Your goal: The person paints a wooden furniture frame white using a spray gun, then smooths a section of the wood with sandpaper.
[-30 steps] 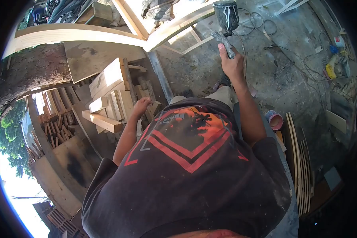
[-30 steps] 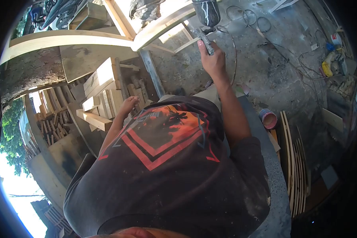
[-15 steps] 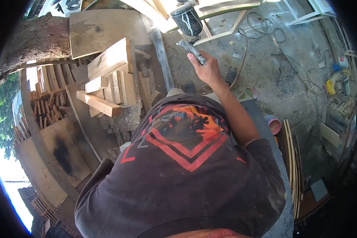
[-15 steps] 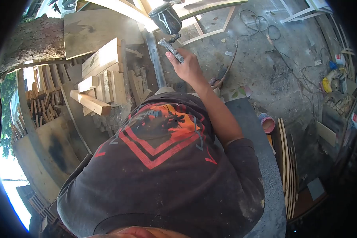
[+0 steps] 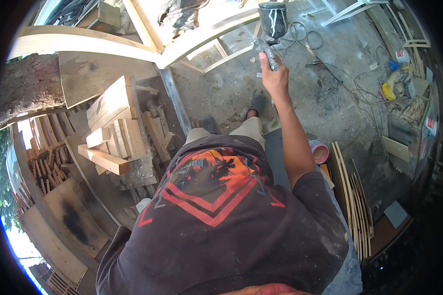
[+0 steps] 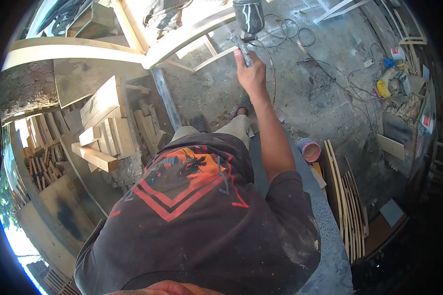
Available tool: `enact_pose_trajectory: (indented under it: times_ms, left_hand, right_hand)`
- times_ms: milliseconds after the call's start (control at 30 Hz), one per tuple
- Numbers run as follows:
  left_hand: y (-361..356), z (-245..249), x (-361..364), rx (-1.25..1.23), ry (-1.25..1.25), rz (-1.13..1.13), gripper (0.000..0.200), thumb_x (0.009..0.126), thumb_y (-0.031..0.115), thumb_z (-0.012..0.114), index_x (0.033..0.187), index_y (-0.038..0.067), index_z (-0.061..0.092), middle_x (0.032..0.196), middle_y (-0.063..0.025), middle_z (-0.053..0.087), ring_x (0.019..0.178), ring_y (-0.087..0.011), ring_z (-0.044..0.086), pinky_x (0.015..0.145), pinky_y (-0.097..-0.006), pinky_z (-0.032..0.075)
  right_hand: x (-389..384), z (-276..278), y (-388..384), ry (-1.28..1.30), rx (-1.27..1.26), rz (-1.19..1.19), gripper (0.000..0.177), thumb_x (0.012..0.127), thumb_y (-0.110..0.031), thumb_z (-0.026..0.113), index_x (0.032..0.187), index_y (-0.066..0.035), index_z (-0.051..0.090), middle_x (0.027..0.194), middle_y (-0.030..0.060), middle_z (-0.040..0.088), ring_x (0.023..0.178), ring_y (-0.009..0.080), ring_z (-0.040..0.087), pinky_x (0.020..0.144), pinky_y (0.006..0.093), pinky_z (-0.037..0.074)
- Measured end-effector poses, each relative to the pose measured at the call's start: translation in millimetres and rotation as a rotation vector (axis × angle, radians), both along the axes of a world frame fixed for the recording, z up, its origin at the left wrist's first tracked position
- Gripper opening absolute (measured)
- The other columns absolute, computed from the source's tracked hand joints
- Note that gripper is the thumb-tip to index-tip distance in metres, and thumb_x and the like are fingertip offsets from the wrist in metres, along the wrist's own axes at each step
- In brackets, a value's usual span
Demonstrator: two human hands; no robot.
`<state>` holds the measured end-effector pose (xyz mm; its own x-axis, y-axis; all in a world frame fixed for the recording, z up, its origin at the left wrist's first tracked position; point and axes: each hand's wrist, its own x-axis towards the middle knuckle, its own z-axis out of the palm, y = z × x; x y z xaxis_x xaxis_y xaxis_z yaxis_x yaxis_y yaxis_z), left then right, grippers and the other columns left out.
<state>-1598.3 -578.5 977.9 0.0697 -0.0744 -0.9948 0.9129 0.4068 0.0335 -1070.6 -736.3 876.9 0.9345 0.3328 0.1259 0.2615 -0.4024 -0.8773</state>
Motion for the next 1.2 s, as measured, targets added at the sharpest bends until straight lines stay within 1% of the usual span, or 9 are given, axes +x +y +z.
enact_pose_trajectory:
  times_ms: [67, 167, 233, 467, 567, 733, 833, 1067, 1200]
  left_hand:
    - [3, 18, 10, -0.021, 0.020, 0.023, 0.034, 0.103, 0.021, 0.059, 0.130, 0.001, 0.066, 0.120, -0.0114, 0.073, 0.104, -0.0196, 0.069, 0.091, -0.0363, 0.054]
    - [8, 37, 23, -0.041, 0.044, 0.045, 0.034, 0.103, 0.021, 0.059, 0.129, 0.001, 0.066, 0.120, -0.0118, 0.073, 0.104, -0.0197, 0.069, 0.091, -0.0365, 0.055]
    - [11, 50, 27, -0.056, 0.055, 0.063, 0.033, 0.103, 0.021, 0.059, 0.129, 0.001, 0.066, 0.120, -0.0121, 0.073, 0.104, -0.0198, 0.069, 0.090, -0.0366, 0.055]
    - [15, 87, 24, -0.075, 0.079, 0.151, 0.032, 0.103, 0.020, 0.059, 0.127, 0.000, 0.067, 0.120, -0.0132, 0.074, 0.103, -0.0202, 0.070, 0.089, -0.0370, 0.056]
    - [14, 92, 26, -0.077, 0.068, 0.193, 0.031, 0.103, 0.020, 0.059, 0.126, 0.000, 0.068, 0.120, -0.0136, 0.074, 0.103, -0.0203, 0.071, 0.089, -0.0371, 0.056]
    - [11, 105, 22, -0.058, 0.062, 0.286, 0.031, 0.103, 0.019, 0.058, 0.125, 0.000, 0.069, 0.120, -0.0144, 0.074, 0.103, -0.0205, 0.071, 0.088, -0.0374, 0.057]
    - [9, 109, 18, -0.042, 0.059, 0.340, 0.030, 0.103, 0.019, 0.058, 0.124, -0.001, 0.069, 0.120, -0.0147, 0.074, 0.102, -0.0207, 0.071, 0.088, -0.0375, 0.057]
    - [7, 94, -3, 0.058, 0.020, 0.439, 0.031, 0.103, 0.019, 0.058, 0.124, -0.001, 0.069, 0.119, -0.0147, 0.074, 0.103, -0.0210, 0.071, 0.090, -0.0373, 0.056]
    - [2, 84, -12, 0.126, 0.001, 0.491, 0.031, 0.103, 0.019, 0.057, 0.124, -0.001, 0.069, 0.119, -0.0147, 0.074, 0.104, -0.0213, 0.071, 0.091, -0.0372, 0.055]
  right_hand:
    - [39, -6, -18, 0.054, -0.014, -0.134, 0.051, 0.099, -0.047, 0.066, 0.101, 0.003, 0.072, 0.084, 0.0271, 0.071, 0.085, 0.0486, 0.070, 0.076, 0.0505, 0.054]
    - [92, -16, -42, -0.113, -0.099, -0.239, 0.048, 0.100, -0.046, 0.065, 0.102, 0.002, 0.073, 0.082, 0.0158, 0.074, 0.077, 0.0335, 0.073, 0.073, 0.0428, 0.053]
    - [110, -17, -46, -0.131, -0.123, -0.273, 0.049, 0.100, -0.047, 0.066, 0.101, 0.002, 0.073, 0.081, 0.0154, 0.074, 0.077, 0.0327, 0.072, 0.073, 0.0422, 0.053]
    - [64, -35, -18, -0.005, -0.123, -0.178, 0.052, 0.099, -0.049, 0.066, 0.100, 0.002, 0.074, 0.077, 0.0151, 0.073, 0.077, 0.0295, 0.073, 0.073, 0.0413, 0.054]
    - [13, -27, 3, 0.109, -0.074, -0.071, 0.053, 0.098, -0.050, 0.065, 0.101, 0.002, 0.072, 0.083, 0.0284, 0.070, 0.085, 0.0479, 0.070, 0.076, 0.0525, 0.052]
    - [-72, -6, 47, 0.172, 0.013, 0.099, 0.050, 0.100, -0.045, 0.066, 0.094, 0.004, 0.070, 0.070, 0.0239, 0.066, 0.069, 0.0424, 0.069, 0.064, 0.0466, 0.052]
    - [-112, -8, 74, 0.245, 0.027, 0.234, 0.048, 0.100, -0.044, 0.066, 0.093, 0.003, 0.070, 0.070, 0.0235, 0.066, 0.069, 0.0430, 0.069, 0.064, 0.0464, 0.052]
    - [-159, 5, 113, 0.182, 0.074, 0.490, 0.047, 0.100, -0.046, 0.067, 0.096, 0.001, 0.070, 0.075, 0.0243, 0.067, 0.073, 0.0455, 0.069, 0.063, 0.0469, 0.051]
    - [-139, -5, 100, 0.216, 0.008, 0.315, 0.047, 0.100, -0.046, 0.067, 0.099, 0.001, 0.071, 0.074, 0.0233, 0.067, 0.071, 0.0422, 0.070, 0.064, 0.0467, 0.052]
